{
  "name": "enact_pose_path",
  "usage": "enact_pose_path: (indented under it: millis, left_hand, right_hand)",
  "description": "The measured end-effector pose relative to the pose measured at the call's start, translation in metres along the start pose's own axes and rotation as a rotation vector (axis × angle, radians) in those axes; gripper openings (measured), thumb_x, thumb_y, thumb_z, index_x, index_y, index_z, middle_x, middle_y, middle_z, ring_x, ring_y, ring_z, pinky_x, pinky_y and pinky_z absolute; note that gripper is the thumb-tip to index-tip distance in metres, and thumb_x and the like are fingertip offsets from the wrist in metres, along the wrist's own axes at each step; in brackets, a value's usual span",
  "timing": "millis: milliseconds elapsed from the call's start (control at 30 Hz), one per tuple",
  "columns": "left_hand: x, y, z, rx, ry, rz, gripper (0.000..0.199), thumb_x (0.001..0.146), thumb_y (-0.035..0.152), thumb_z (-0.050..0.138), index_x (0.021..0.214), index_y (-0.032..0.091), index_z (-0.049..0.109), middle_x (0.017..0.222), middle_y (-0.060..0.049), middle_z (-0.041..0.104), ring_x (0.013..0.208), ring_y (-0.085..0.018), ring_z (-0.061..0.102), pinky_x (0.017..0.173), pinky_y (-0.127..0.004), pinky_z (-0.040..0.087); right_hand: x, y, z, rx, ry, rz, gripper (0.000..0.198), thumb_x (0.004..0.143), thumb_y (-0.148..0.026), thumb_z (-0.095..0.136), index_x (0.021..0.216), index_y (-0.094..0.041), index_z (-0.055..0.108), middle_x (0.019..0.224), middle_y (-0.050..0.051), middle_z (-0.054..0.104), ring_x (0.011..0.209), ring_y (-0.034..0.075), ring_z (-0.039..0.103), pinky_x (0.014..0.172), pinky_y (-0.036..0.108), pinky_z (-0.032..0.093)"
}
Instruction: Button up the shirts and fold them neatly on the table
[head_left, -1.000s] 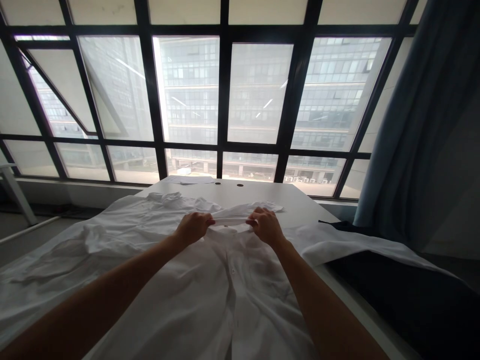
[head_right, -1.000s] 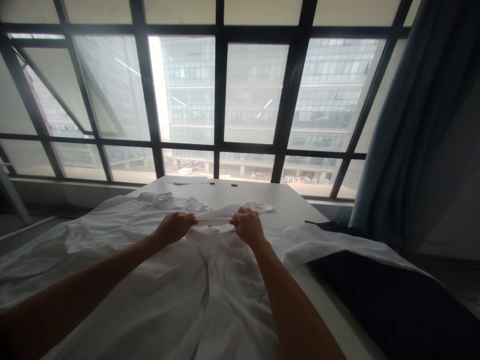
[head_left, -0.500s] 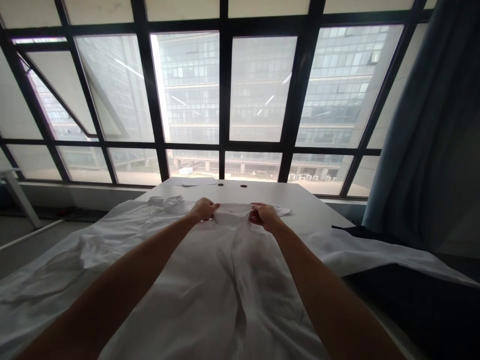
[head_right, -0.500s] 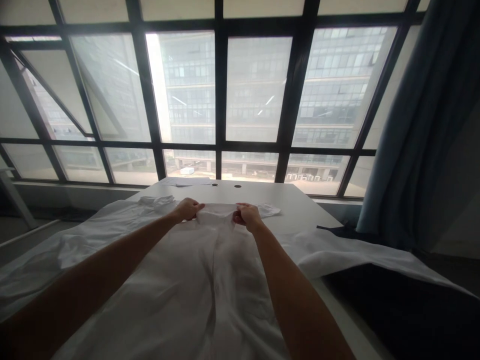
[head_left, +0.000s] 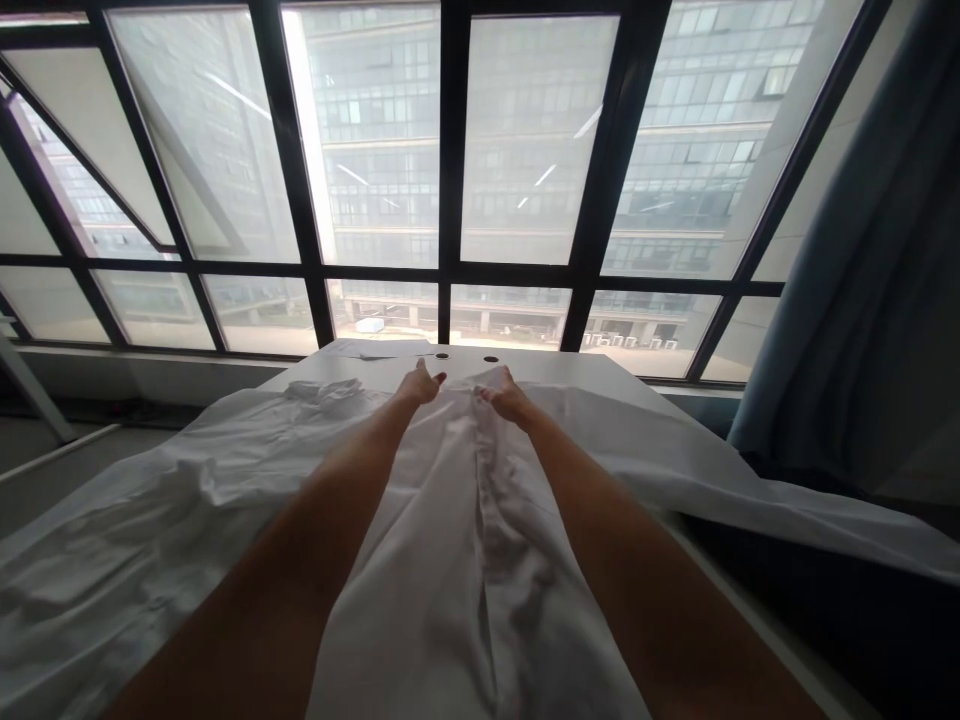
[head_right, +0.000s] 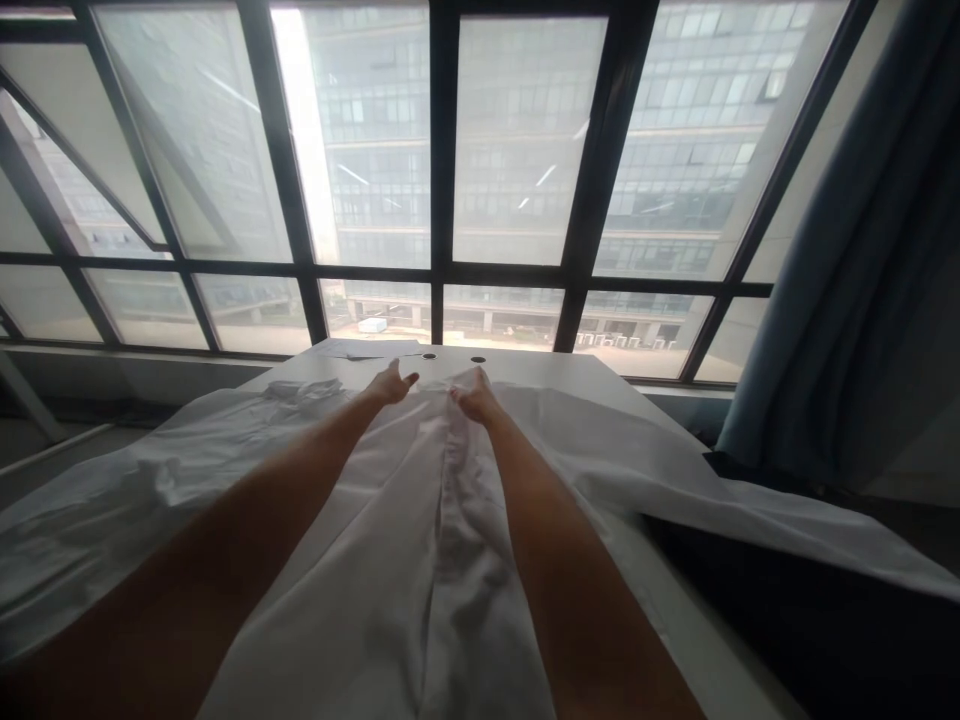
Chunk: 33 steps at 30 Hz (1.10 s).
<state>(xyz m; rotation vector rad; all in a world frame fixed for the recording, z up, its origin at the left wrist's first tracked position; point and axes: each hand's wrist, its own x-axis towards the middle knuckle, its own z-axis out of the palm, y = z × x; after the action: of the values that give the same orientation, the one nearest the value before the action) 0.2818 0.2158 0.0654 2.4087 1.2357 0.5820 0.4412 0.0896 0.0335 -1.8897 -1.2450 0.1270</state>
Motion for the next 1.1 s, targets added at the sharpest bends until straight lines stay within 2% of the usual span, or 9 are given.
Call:
enact_pose_path:
  millis: [67, 167, 267, 333, 533, 667, 900, 1033, 1100]
  left_hand:
    - [-0.023, -0.007, 0.015, 0.115, -0.128, 0.117, 0.072, 0.091, 0.05, 0.052, 0.145, 0.008, 0.031, 0.146, -0.025, 0.038, 0.136, -0.034, 0.037, 0.105, -0.042, 0.036]
    - [-0.068, -0.018, 0.041, 0.232, -0.236, 0.36, 0.065, 0.09, 0.05, 0.052, 0.143, 0.018, 0.038, 0.153, -0.018, 0.028, 0.143, -0.033, 0.022, 0.111, -0.052, 0.025]
    - [-0.111, -0.029, 0.055, 0.266, -0.284, 0.548, 0.046, 0.093, 0.042, 0.048, 0.137, 0.027, 0.047, 0.152, -0.012, 0.034, 0.142, -0.031, 0.026, 0.111, -0.057, 0.021]
    - [-0.133, -0.035, 0.055, 0.283, -0.302, 0.628, 0.042, 0.095, 0.038, 0.046, 0.136, 0.028, 0.048, 0.151, -0.011, 0.036, 0.14, -0.031, 0.029, 0.111, -0.06, 0.021]
    - [-0.191, -0.039, 0.036, 0.354, -0.441, 0.502, 0.053, 0.097, 0.046, 0.034, 0.145, 0.024, 0.035, 0.156, -0.014, 0.025, 0.143, -0.03, 0.02, 0.111, -0.06, 0.017]
    - [-0.245, -0.027, 0.026, 0.394, -0.418, 0.485, 0.056, 0.099, 0.044, 0.027, 0.148, 0.018, 0.03, 0.156, -0.018, 0.021, 0.143, -0.034, 0.018, 0.11, -0.063, 0.014]
    - [-0.331, -0.016, 0.012, 0.392, -0.402, 0.494, 0.057, 0.097, 0.046, 0.032, 0.148, 0.021, 0.031, 0.154, -0.021, 0.023, 0.14, -0.041, 0.022, 0.104, -0.066, 0.023]
    - [-0.357, -0.013, 0.002, 0.365, -0.401, 0.493, 0.057, 0.095, 0.051, 0.035, 0.145, 0.024, 0.036, 0.154, -0.017, 0.026, 0.14, -0.042, 0.022, 0.101, -0.068, 0.025]
    - [-0.363, -0.012, -0.007, 0.315, -0.428, 0.525, 0.054, 0.091, 0.052, 0.044, 0.137, 0.024, 0.047, 0.148, -0.016, 0.038, 0.135, -0.039, 0.033, 0.101, -0.061, 0.033]
  right_hand:
    - [-0.019, 0.002, 0.004, -0.161, -0.09, 0.06, 0.07, 0.082, -0.042, 0.06, 0.142, -0.012, 0.04, 0.136, 0.023, 0.052, 0.121, 0.031, 0.054, 0.1, 0.047, 0.043]
    - [-0.059, 0.001, 0.015, -0.333, -0.205, 0.051, 0.055, 0.084, -0.043, 0.059, 0.132, -0.017, 0.053, 0.135, 0.019, 0.054, 0.124, 0.033, 0.051, 0.103, 0.051, 0.037]
    - [-0.103, -0.005, 0.029, -0.461, -0.24, -0.015, 0.046, 0.088, -0.043, 0.054, 0.129, -0.021, 0.056, 0.136, 0.016, 0.054, 0.127, 0.031, 0.048, 0.105, 0.051, 0.034]
    - [-0.131, -0.01, 0.036, -0.513, -0.254, -0.054, 0.046, 0.091, -0.042, 0.049, 0.131, -0.02, 0.054, 0.137, 0.017, 0.052, 0.128, 0.029, 0.047, 0.103, 0.049, 0.036]
    - [-0.199, -0.037, 0.036, -0.596, -0.26, -0.018, 0.048, 0.089, -0.039, 0.05, 0.127, -0.011, 0.056, 0.132, 0.02, 0.055, 0.123, 0.029, 0.05, 0.099, 0.038, 0.039]
    - [-0.233, -0.059, 0.024, -0.633, -0.254, 0.038, 0.04, 0.087, -0.035, 0.052, 0.116, -0.009, 0.061, 0.12, 0.019, 0.062, 0.112, 0.027, 0.057, 0.092, 0.032, 0.043]
    - [-0.304, -0.087, 0.0, -0.643, -0.349, 0.005, 0.038, 0.088, -0.033, 0.049, 0.114, -0.009, 0.063, 0.118, 0.02, 0.061, 0.108, 0.028, 0.059, 0.087, 0.033, 0.045]
    - [-0.33, -0.099, -0.012, -0.662, -0.359, 0.014, 0.04, 0.088, -0.034, 0.051, 0.117, -0.008, 0.061, 0.121, 0.021, 0.058, 0.109, 0.029, 0.058, 0.088, 0.034, 0.044]
    - [-0.337, -0.103, -0.017, -0.65, -0.359, 0.023, 0.042, 0.087, -0.037, 0.052, 0.116, -0.008, 0.061, 0.121, 0.021, 0.058, 0.108, 0.029, 0.058, 0.088, 0.034, 0.044]
